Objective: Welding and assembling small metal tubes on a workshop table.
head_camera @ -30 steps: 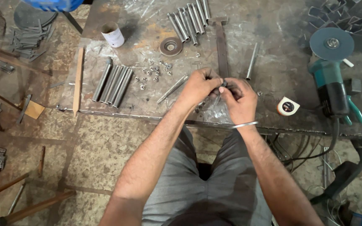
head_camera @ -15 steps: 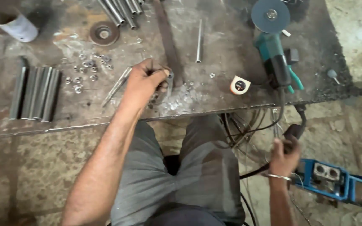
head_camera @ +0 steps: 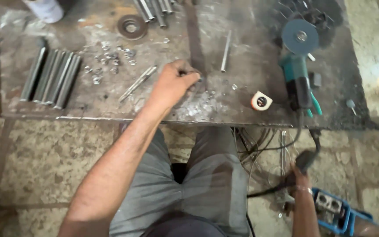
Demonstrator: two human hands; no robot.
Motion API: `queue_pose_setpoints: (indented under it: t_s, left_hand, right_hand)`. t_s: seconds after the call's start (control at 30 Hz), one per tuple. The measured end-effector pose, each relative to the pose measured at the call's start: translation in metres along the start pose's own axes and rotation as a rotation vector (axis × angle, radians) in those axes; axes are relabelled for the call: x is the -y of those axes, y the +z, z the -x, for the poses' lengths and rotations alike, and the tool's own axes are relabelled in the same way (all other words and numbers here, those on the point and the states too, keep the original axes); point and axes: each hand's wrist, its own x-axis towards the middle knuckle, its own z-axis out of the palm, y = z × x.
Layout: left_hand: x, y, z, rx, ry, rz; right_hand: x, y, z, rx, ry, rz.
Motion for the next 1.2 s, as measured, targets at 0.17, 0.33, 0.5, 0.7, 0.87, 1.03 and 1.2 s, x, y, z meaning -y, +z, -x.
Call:
queue_pose_setpoints:
  t_s: [0.17,0.33,0.5,0.7,0.87,1.03,1.2]
  left_hand:
    - [-0.004,0.001,-0.003,-0.03,-0.026,-0.098]
    - [0.013,0.001,-0.006,0.008,0.1,-0.118]
    - [0.01,0.001,-0.004,-0.001,0.138,-0.181]
    - [0.016,0.002,-0.004,-0.033,0.154,-0.198]
    - [0.02,0.002,-0.012,-0.056,0.157,-0.221]
    - [0.018,0.002,-0.009,-0.022,0.1,-0.136]
    - [0.027,0.002,-0.011,-0.014,0.117,-0.108]
  right_hand:
    - [-0.025,-0.033,0.051,-0.07,0.017,-0.041]
    - [-0.147,-0.121,-0.025,0.083,-0.238,-0.247]
    - [0.022,-0.005,0.106,0.138,-0.329,-0.444]
    - [0.168,0.082,0.209,0.485,-0.397,-0.135]
    - [0.245,0.137,0.268,0.55,-0.453,0.101]
    - [0.264,0.153,0.291,0.519,-0.474,0.393]
    - [0.26,0.163,0.297,0.533,-0.433,0.349]
